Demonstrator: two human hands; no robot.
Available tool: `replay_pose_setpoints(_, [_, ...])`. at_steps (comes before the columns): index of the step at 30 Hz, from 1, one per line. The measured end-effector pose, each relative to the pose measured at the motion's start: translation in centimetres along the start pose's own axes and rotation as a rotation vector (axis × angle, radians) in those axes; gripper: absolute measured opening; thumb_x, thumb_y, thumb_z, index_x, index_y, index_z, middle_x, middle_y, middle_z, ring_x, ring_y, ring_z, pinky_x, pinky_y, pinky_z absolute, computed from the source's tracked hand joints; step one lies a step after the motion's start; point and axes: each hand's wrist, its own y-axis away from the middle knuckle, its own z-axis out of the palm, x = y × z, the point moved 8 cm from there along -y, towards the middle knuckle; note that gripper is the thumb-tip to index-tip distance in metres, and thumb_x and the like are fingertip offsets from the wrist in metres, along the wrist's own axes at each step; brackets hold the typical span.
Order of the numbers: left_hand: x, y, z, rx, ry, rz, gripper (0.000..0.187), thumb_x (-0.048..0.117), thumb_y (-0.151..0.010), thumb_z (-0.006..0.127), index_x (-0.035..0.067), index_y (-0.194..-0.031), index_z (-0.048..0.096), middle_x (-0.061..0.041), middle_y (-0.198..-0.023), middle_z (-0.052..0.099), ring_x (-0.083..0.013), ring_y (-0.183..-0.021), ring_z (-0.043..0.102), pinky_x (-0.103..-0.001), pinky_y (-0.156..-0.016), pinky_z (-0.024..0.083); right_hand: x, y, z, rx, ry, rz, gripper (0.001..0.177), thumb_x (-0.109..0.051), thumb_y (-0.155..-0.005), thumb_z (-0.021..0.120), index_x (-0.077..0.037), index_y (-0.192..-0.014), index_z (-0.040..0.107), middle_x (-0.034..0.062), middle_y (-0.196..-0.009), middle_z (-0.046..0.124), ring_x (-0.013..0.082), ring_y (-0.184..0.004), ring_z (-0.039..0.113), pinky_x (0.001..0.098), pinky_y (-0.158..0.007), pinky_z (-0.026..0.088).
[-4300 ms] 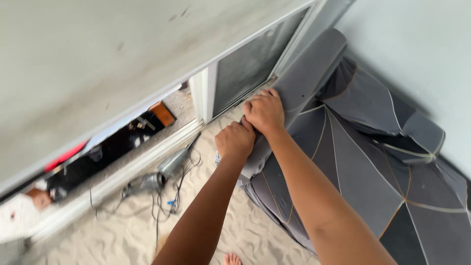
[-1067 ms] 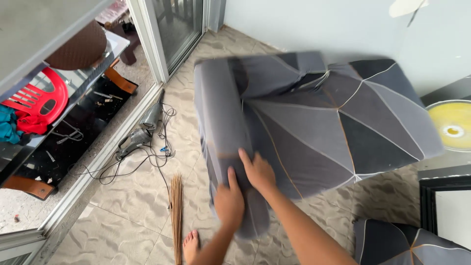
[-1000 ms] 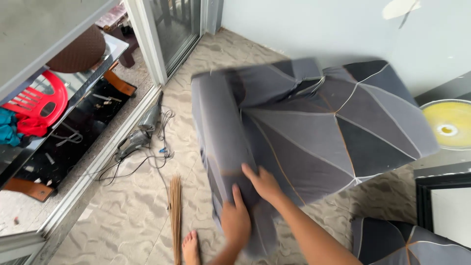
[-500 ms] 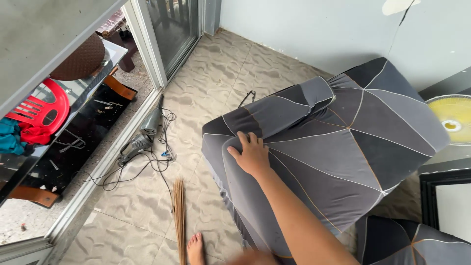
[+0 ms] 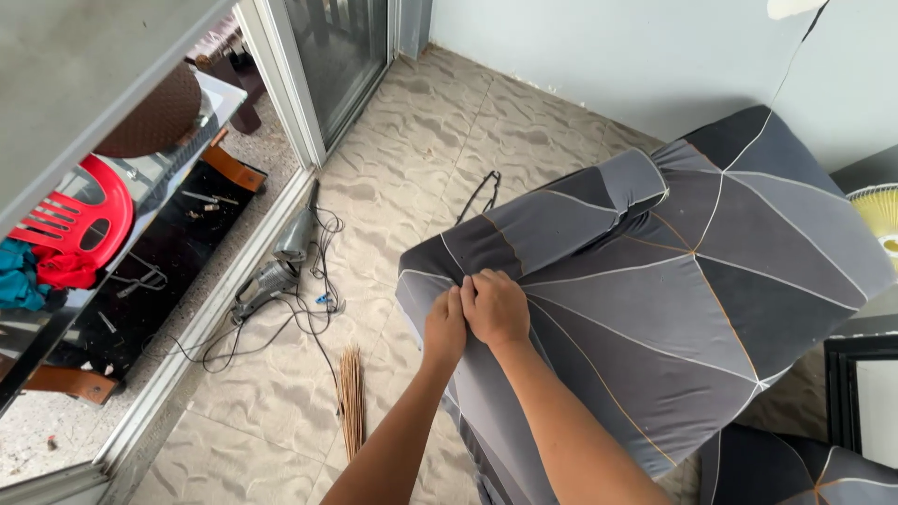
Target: Cleaning the sliding door track with a handheld vacuum and a small broom.
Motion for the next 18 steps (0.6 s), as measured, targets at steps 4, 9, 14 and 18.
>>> replay_pose_setpoints(4, [0.8, 0.5, -0.1, 0.037, -0.012, -0.015, 0.049, 0.04, -0.105, 0.039, 0.001, -0.107, 0.069, -0.023, -0.108, 0.072, -0.0407, -0.102, 0.066, -0.044, -0.09, 0.05, 0.0, -0.2, -0.1, 0.016, -0.022, -0.007, 0.033, -0.022, -0.094, 0.058, -0.005, -0.067, 0.066, 0.0096, -0.078, 0.068, 0.032, -0.081, 0.066, 0.0467, -0.072, 0.055])
replay_pose_setpoints(9, [1.9, 1.1, -0.6, 0.097, -0.072, 0.025, 0.054, 0.042, -0.106, 0.035, 0.002, -0.11, 0.071, -0.025, -0.108, 0.071, -0.0452, -0.105, 0.064, -0.047, -0.091, 0.049, 0.4, -0.1, 0.4, 0.011, -0.017, -0.003, 0.035, -0.025, -0.094, 0.06, -0.005, -0.067, 0.066, 0.0113, -0.079, 0.068, 0.0342, -0.081, 0.065, 0.049, -0.073, 0.054])
replay_pose_setpoints(14, [2.5, 3.8, -0.5, 0.131, -0.064, 0.072, 0.053, 0.04, -0.106, 0.034, 0.002, -0.111, 0.07, -0.025, -0.11, 0.071, -0.0465, -0.107, 0.063, -0.048, -0.091, 0.049, 1.4, 1.4, 0.4, -0.071, -0.06, 0.011, 0.035, -0.027, -0.095, 0.058, -0.005, -0.069, 0.067, 0.0109, -0.081, 0.069, 0.0341, -0.086, 0.067, 0.0499, -0.075, 0.055])
replay_pose_setpoints(18, [1.3, 9.0, 0.1, 0.091, -0.145, 0.14, 0.045, 0.031, -0.104, 0.036, 0.001, -0.101, 0.068, -0.026, -0.107, 0.072, -0.0474, -0.104, 0.064, -0.05, -0.09, 0.05, 2.3, 4.8, 0.7, -0.347, 0.003, 0.005, 0.032, -0.035, -0.089, 0.061, -0.008, -0.078, 0.076, 0.0132, -0.089, 0.073, 0.0354, -0.092, 0.07, 0.0496, -0.082, 0.056])
